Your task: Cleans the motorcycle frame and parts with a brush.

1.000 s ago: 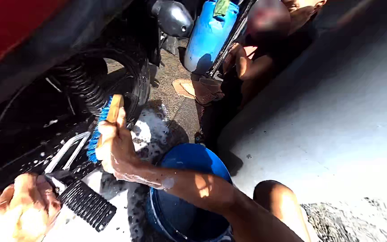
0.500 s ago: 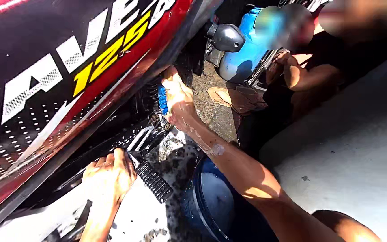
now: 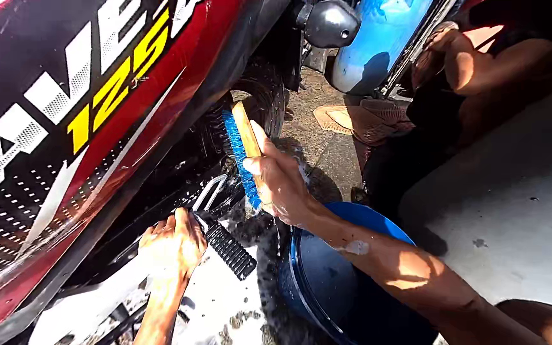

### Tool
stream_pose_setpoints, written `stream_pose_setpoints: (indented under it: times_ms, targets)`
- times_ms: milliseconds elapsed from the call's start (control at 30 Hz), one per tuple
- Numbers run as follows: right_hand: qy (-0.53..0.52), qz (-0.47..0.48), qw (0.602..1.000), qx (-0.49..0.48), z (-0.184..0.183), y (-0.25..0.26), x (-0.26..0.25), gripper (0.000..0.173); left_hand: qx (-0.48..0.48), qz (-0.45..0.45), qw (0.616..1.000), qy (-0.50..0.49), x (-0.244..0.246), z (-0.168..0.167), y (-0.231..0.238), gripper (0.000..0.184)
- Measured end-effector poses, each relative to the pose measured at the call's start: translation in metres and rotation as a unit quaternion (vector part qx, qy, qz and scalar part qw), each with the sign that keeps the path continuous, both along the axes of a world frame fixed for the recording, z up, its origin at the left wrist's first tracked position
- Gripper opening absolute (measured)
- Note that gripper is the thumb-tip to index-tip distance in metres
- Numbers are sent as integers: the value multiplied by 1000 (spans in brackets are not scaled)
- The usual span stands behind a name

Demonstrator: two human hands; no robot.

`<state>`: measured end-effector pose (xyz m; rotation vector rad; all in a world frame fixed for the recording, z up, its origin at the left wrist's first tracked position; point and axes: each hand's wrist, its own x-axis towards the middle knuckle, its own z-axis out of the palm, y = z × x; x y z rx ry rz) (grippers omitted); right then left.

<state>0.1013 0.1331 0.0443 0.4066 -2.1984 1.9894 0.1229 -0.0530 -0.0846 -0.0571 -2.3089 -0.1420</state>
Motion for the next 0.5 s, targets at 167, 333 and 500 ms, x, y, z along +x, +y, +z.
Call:
stream_pose_setpoints:
  times_ms: [167,333,500]
  targets:
    - [30,-21,999,-28,1,-10,-33,60,-3,-9,1000,-28,6,2,-2,43]
    - [-46,58,974,213,-39,80,62,61,-17,-7,999,-29,7,3,-1,46]
    - [308,-61,850,422,-55,116,35,44,-21,14,999,-42,8,7,2,48]
